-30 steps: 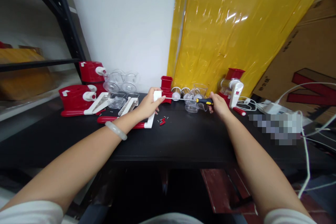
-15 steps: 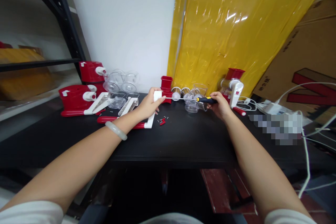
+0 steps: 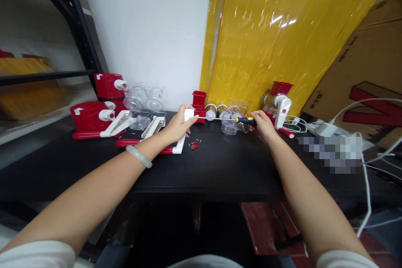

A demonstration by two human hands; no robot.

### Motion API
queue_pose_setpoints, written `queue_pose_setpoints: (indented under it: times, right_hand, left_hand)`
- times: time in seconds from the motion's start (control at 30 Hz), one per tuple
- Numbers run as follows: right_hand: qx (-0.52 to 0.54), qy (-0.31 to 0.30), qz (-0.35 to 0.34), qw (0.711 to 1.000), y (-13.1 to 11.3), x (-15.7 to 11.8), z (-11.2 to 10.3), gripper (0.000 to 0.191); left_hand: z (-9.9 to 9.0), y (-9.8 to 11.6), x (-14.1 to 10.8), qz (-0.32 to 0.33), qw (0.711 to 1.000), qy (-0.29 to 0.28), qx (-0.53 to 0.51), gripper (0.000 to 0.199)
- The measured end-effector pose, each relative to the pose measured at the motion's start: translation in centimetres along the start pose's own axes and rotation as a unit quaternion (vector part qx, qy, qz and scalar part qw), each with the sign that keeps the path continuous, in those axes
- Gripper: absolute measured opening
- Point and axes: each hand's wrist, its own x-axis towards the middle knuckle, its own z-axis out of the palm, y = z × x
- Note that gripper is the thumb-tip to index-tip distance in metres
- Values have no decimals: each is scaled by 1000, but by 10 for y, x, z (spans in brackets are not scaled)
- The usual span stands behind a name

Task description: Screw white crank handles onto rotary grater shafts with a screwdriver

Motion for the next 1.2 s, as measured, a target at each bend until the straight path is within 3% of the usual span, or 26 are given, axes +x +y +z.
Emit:
queue_pose_setpoints:
  times: [0.17,0.47,0.6,0.7,0.8,1.0,1.2]
  right_hand:
    - [81,-25,14,996,-10,-5,2,27]
    - [94,-46,18,994,-6,-3,3,20]
    - [81,-45,25,995,-4,0,3,35]
    - [42,-39,65,996,-4,1,2,54]
    - [-7,-33,96,995,-2,0,1,61]
    - [-39,-36,-15,998,-1,-3,0,49]
    - [47,-72,-17,996,-4,-6,4,45]
  left_hand:
    - [0,-2,1,6,1000,2,-5,45]
    - [0,-2,1,7,1000,7,-12,47]
    - [1,-1,0,1,1000,4,-12,45]
    - [1,-1,0,1,1000,4,-5,44]
    - [1,-1,0,5,1000,6,-2,45]
    - [1,-1,-1,6,1000,0,-6,44]
    - [0,-8,4,11,999,16,-25,46]
